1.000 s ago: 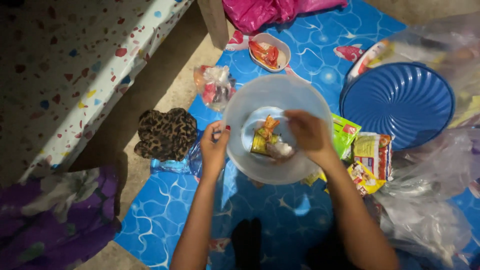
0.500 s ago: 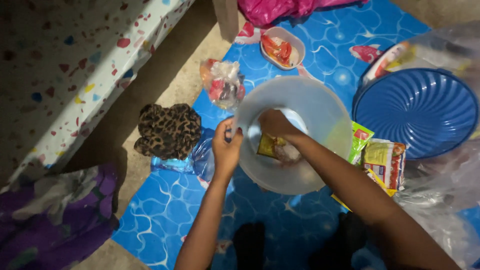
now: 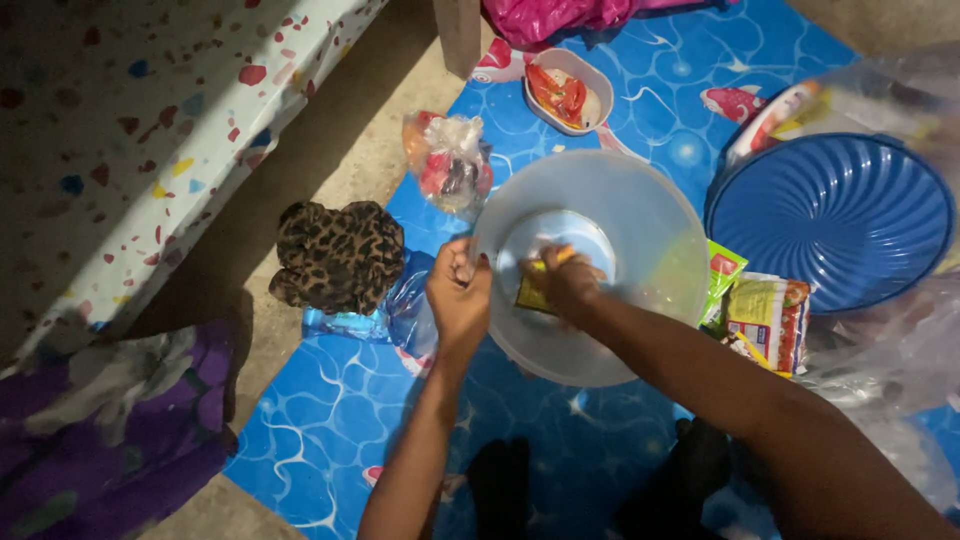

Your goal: The person sits on a blue mat on the floor and sorts various packaged food items from a clear plastic container into smaller plastic bags. They handle multiple snack packets and other grocery items, placing them into bags and occasionally adjusting the container.

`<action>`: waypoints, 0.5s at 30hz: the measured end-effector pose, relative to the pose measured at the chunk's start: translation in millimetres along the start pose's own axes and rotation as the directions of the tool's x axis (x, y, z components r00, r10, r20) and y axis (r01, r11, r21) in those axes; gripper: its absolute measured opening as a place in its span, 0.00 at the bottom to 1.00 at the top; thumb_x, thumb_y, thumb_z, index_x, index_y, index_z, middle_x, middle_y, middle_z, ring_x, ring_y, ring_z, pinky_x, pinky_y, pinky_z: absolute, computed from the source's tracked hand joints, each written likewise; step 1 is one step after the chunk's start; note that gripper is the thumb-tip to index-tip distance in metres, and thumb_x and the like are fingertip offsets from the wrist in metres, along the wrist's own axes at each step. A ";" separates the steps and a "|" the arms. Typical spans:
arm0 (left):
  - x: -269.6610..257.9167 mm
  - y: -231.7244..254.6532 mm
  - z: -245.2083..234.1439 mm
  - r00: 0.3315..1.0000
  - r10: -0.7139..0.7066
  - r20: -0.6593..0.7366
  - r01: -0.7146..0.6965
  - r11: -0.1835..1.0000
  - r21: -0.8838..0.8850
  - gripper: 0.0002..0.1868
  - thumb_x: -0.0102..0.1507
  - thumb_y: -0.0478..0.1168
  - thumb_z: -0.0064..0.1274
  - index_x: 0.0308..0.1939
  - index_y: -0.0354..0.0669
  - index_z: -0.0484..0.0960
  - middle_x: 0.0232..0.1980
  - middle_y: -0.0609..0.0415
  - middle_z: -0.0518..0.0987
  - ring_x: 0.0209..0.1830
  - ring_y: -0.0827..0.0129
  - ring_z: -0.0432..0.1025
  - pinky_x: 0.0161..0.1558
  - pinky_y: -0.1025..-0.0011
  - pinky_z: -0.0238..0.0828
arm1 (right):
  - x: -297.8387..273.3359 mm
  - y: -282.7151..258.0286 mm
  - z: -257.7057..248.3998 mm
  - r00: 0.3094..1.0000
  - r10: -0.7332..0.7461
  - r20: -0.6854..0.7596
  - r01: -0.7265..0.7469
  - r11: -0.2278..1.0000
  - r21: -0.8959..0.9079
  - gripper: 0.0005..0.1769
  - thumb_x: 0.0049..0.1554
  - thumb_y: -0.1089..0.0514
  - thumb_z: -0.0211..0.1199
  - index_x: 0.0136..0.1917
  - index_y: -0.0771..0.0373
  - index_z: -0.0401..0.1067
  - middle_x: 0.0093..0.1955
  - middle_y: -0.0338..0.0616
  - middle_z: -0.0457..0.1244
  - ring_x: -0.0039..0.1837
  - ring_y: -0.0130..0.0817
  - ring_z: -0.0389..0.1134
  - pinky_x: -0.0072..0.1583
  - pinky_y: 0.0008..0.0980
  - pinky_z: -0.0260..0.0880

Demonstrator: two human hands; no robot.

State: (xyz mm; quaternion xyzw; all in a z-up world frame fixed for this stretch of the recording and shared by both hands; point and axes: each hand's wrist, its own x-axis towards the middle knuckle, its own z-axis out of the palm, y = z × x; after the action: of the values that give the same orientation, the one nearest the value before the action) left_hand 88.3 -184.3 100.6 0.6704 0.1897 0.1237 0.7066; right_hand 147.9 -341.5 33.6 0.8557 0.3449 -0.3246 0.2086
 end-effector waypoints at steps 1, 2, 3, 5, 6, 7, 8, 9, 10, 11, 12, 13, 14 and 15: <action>-2.2 1.2 0.4 1.000 -0.001 0.003 0.001 1.000 -0.002 0.10 0.66 0.30 0.53 0.51 0.34 0.79 0.34 0.64 0.75 0.32 0.85 0.64 0.35 0.81 0.63 | 6.2 -1.2 14.0 0.998 -0.027 -0.062 0.027 1.000 0.007 0.49 0.50 0.49 0.67 0.79 0.49 0.49 0.70 0.63 0.54 0.60 0.55 0.67 0.46 0.48 0.75; -3.9 2.1 0.3 1.000 -0.001 0.007 0.001 1.000 -0.004 0.10 0.66 0.30 0.53 0.51 0.34 0.79 0.35 0.64 0.75 0.32 0.85 0.64 0.36 0.82 0.64 | 14.6 -2.6 28.8 0.991 -0.064 -0.121 0.066 0.998 0.012 0.42 0.55 0.52 0.63 0.79 0.49 0.51 0.69 0.64 0.56 0.58 0.53 0.69 0.46 0.46 0.75; -5.1 2.6 0.5 1.000 -0.005 0.015 0.005 1.000 -0.030 0.10 0.66 0.30 0.53 0.51 0.34 0.79 0.35 0.64 0.76 0.33 0.85 0.65 0.36 0.81 0.64 | 23.9 -2.3 43.4 0.983 -0.104 -0.148 0.105 0.994 -0.001 0.36 0.60 0.54 0.58 0.79 0.49 0.53 0.68 0.65 0.58 0.57 0.52 0.71 0.46 0.43 0.76; -5.5 3.1 -2.1 1.000 -0.008 0.030 0.010 0.996 -0.084 0.10 0.66 0.30 0.52 0.52 0.34 0.79 0.37 0.64 0.78 0.34 0.85 0.68 0.37 0.81 0.66 | 42.2 -5.4 70.0 0.966 -0.220 -0.135 0.205 0.972 -0.116 0.26 0.65 0.55 0.52 0.76 0.56 0.60 0.64 0.65 0.64 0.56 0.48 0.73 0.47 0.40 0.78; -6.3 2.9 -3.1 0.999 0.007 0.032 -0.003 0.995 -0.103 0.10 0.67 0.30 0.53 0.53 0.33 0.79 0.37 0.63 0.77 0.34 0.85 0.66 0.37 0.81 0.64 | 49.4 -4.0 82.2 0.924 -0.228 -0.305 0.235 0.972 -0.015 0.24 0.61 0.56 0.54 0.71 0.53 0.63 0.61 0.59 0.66 0.57 0.47 0.73 0.50 0.40 0.77; -8.2 2.8 -4.7 0.999 0.020 0.033 -0.016 0.993 -0.118 0.11 0.67 0.30 0.53 0.53 0.33 0.80 0.36 0.63 0.76 0.34 0.85 0.65 0.37 0.81 0.63 | 55.0 -4.4 92.8 0.857 -0.215 -0.469 0.283 0.956 0.079 0.23 0.58 0.56 0.56 0.67 0.50 0.67 0.57 0.53 0.68 0.58 0.47 0.72 0.54 0.41 0.76; -9.7 2.7 -5.2 0.999 0.033 0.033 -0.028 0.991 -0.133 0.11 0.68 0.30 0.53 0.54 0.33 0.80 0.36 0.63 0.75 0.33 0.85 0.64 0.36 0.81 0.62 | 58.5 -4.1 100.0 0.767 -0.177 -0.617 0.344 0.925 0.162 0.22 0.54 0.57 0.58 0.62 0.47 0.71 0.54 0.47 0.70 0.59 0.46 0.72 0.57 0.41 0.75; -11.9 2.9 -6.0 0.999 0.020 0.033 -0.016 0.993 -0.115 0.11 0.67 0.30 0.53 0.54 0.33 0.79 0.37 0.63 0.77 0.34 0.86 0.66 0.37 0.82 0.64 | 58.8 -5.4 103.0 0.790 -0.165 -0.591 0.331 0.926 0.184 0.23 0.53 0.56 0.58 0.63 0.49 0.70 0.55 0.48 0.69 0.59 0.47 0.72 0.57 0.41 0.74; -14.4 3.3 -5.7 0.999 0.007 0.032 -0.004 0.995 -0.097 0.11 0.67 0.30 0.53 0.54 0.33 0.79 0.37 0.62 0.79 0.34 0.86 0.68 0.37 0.82 0.65 | 55.8 -5.3 100.7 0.812 -0.153 -0.564 0.317 0.926 0.205 0.25 0.52 0.55 0.59 0.64 0.51 0.70 0.56 0.50 0.68 0.59 0.48 0.71 0.58 0.41 0.73; -16.6 3.9 -5.9 0.999 -0.005 0.031 0.007 0.997 -0.079 0.12 0.66 0.30 0.53 0.53 0.33 0.79 0.38 0.62 0.80 0.35 0.86 0.70 0.37 0.83 0.67 | 49.6 -4.9 93.0 0.832 -0.142 -0.536 0.303 0.926 0.225 0.27 0.51 0.55 0.60 0.65 0.53 0.69 0.57 0.52 0.67 0.59 0.49 0.71 0.58 0.40 0.72; -19.8 4.7 -7.0 0.999 -0.016 0.040 0.020 0.996 -0.088 0.12 0.66 0.30 0.53 0.54 0.33 0.79 0.37 0.63 0.80 0.33 0.86 0.68 0.35 0.83 0.65 | 40.1 -5.5 80.6 0.874 -0.096 -0.476 0.273 0.908 0.317 0.25 0.53 0.55 0.60 0.65 0.51 0.70 0.60 0.54 0.66 0.59 0.50 0.71 0.58 0.42 0.72; -22.8 5.7 -8.0 0.998 -0.025 0.051 0.030 0.995 -0.098 0.12 0.66 0.30 0.53 0.54 0.34 0.79 0.36 0.63 0.79 0.31 0.86 0.66 0.33 0.83 0.62 | 28.7 -5.7 63.8 0.910 -0.053 -0.411 0.234 0.884 0.405 0.24 0.55 0.55 0.59 0.66 0.49 0.70 0.63 0.56 0.64 0.58 0.51 0.71 0.58 0.44 0.72; -25.7 6.4 -8.9 0.998 -0.034 0.062 0.040 0.993 -0.108 0.13 0.66 0.31 0.54 0.55 0.34 0.79 0.36 0.63 0.78 0.30 0.86 0.65 0.31 0.83 0.60 | 14.9 -5.2 45.3 0.940 -0.014 -0.341 0.189 0.853 0.487 0.22 0.57 0.55 0.59 0.66 0.46 0.70 0.66 0.58 0.62 0.57 0.52 0.70 0.58 0.46 0.72; -28.0 6.9 -9.9 0.998 0.014 0.067 -0.008 0.996 -0.085 0.13 0.66 0.30 0.54 0.55 0.33 0.79 0.36 0.63 0.77 0.31 0.86 0.64 0.33 0.83 0.60 | -0.9 -4.3 26.9 0.948 0.006 -0.317 0.173 0.829 0.532 0.26 0.55 0.55 0.60 0.67 0.46 0.68 0.66 0.58 0.61 0.57 0.53 0.70 0.58 0.47 0.71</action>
State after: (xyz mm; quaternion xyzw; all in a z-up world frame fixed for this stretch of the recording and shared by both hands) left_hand 59.4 -186.9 110.1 0.6445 0.1568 0.1129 0.7397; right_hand 133.2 -354.6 14.7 0.9027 0.3017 -0.2831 -0.1180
